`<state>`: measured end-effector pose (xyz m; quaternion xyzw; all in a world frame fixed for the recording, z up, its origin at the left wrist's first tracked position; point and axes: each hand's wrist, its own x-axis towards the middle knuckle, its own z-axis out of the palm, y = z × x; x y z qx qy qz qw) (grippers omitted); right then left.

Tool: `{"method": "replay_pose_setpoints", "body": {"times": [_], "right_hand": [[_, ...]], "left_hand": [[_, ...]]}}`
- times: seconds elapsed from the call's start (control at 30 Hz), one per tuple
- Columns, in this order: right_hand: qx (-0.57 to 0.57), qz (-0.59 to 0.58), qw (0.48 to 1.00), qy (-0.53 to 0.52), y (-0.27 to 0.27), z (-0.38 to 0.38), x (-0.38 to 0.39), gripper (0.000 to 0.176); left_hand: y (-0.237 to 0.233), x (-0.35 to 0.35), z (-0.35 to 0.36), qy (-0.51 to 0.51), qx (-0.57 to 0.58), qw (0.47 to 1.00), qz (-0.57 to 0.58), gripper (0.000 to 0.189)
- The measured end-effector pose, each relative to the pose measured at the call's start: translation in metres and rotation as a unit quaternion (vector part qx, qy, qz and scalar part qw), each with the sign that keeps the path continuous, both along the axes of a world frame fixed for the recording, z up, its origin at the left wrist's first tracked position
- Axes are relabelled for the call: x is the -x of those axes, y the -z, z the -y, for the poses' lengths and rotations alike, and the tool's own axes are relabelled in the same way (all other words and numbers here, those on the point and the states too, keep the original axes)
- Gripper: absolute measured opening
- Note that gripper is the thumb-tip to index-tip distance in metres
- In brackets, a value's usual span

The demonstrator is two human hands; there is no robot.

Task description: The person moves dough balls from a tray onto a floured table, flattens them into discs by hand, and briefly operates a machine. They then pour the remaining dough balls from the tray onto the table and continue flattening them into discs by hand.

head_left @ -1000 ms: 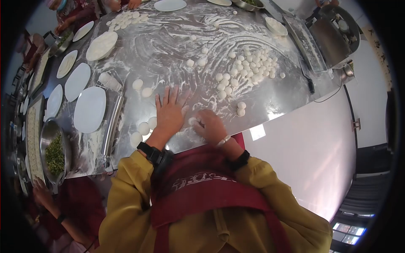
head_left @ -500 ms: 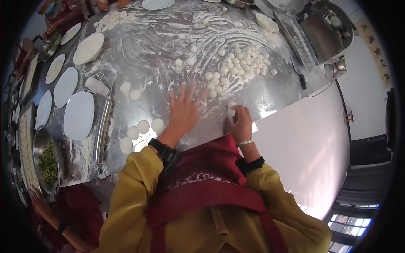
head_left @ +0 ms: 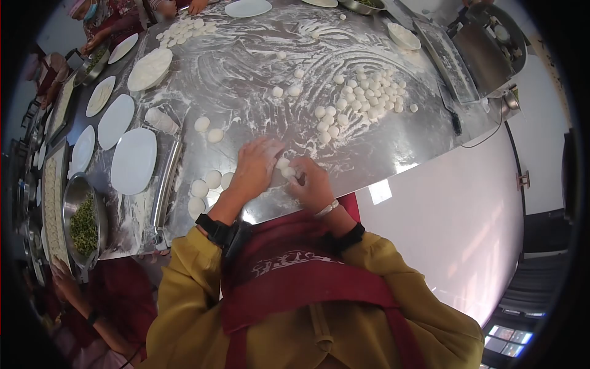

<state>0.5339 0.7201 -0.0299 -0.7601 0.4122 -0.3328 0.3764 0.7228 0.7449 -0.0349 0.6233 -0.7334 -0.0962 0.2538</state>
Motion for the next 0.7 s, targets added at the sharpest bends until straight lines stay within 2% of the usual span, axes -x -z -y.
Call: {"method": "replay_pose_setpoints", "body": {"times": [0.03,0.13,0.2,0.3,0.33,0.4,0.6,0.7], "right_hand": [[0.003,0.009,1.000,0.000,0.001,0.001,0.002,0.030],[-0.002,0.027,1.000,-0.002,-0.002,0.004,0.007,0.029],[-0.023,0.029,0.999,-0.010,-0.013,0.003,0.011,0.028],[-0.079,-0.007,0.996,0.035,-0.022,0.006,0.022,0.025],[-0.035,-0.022,0.998,0.043,-0.019,0.009,0.027,0.025],[0.051,-0.053,0.996,0.059,-0.006,0.017,0.036,0.025],[0.041,-0.106,0.992,0.060,-0.005,0.017,0.044,0.028],[0.072,-0.068,0.995,0.021,-0.010,0.013,0.046,0.032]], "left_hand": [[-0.002,0.001,-0.001,0.042,-0.012,0.998,-0.043,0.044],[-0.011,0.010,-0.008,0.069,-0.052,0.996,-0.031,0.040],[-0.015,0.013,-0.008,0.053,-0.051,0.996,-0.051,0.032],[-0.018,0.011,-0.009,-0.001,-0.041,0.997,-0.061,0.027],[-0.019,0.010,-0.009,-0.024,-0.036,0.997,-0.062,0.026],[-0.014,0.010,-0.010,-0.003,-0.006,0.997,-0.071,0.030],[-0.015,0.016,-0.019,0.019,-0.006,0.994,-0.110,0.033],[-0.010,0.016,-0.022,0.023,-0.023,0.991,-0.126,0.035]]}}
